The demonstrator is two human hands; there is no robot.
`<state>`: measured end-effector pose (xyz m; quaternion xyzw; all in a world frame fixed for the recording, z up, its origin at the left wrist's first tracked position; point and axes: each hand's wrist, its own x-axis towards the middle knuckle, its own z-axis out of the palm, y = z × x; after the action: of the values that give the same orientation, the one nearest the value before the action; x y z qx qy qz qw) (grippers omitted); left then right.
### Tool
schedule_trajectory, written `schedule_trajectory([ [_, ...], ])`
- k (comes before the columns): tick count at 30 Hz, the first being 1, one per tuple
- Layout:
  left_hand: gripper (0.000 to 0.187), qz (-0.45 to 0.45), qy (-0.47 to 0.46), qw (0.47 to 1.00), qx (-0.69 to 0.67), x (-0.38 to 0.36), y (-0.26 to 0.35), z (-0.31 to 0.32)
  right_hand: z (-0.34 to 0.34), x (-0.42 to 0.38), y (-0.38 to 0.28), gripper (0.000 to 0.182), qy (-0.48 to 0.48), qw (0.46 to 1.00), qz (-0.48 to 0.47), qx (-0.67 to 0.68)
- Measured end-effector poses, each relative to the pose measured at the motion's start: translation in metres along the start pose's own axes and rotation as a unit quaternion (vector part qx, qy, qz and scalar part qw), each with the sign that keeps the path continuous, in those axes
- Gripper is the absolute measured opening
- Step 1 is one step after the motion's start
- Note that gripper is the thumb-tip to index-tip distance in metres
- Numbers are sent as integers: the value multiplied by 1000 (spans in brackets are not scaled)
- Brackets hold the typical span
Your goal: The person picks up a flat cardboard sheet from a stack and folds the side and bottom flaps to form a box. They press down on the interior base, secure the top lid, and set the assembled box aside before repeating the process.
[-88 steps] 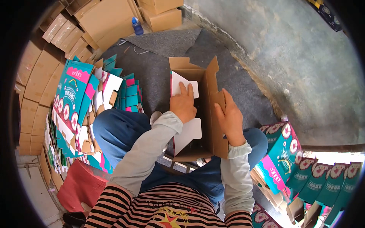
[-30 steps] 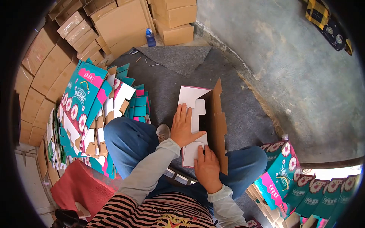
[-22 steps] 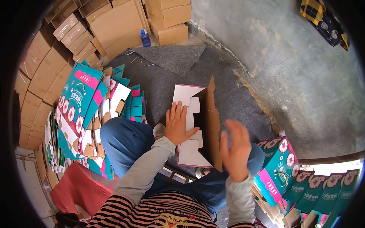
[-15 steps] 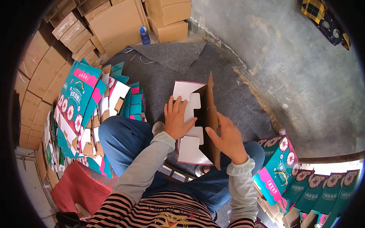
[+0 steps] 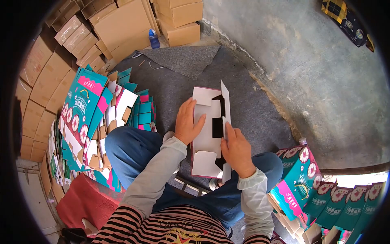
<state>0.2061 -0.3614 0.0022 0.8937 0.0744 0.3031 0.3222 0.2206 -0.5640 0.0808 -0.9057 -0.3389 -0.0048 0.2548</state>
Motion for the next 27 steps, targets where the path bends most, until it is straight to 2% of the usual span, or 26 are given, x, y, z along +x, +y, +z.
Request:
schedule_trajectory([
  [3,68,3,-41,999,26,-14,9,6,19,-1,1,51,32,994,-57,-90],
  [9,74,9,-94,995,30,-28,16,6,32,2,0,50,1,993,-32,-117],
  [15,74,3,-126,990,57,-34,14,4,34,4,-3,49,7,989,-73,-130],
  [21,72,-6,-127,991,52,-33,11,-3,30,7,-6,51,-23,993,-50,-100],
  [24,70,0,-130,990,45,-34,9,-4,37,9,2,51,0,991,-92,-95],
  [27,70,13,-128,991,23,-36,2,-4,36,9,5,52,-23,992,-86,-90],
])
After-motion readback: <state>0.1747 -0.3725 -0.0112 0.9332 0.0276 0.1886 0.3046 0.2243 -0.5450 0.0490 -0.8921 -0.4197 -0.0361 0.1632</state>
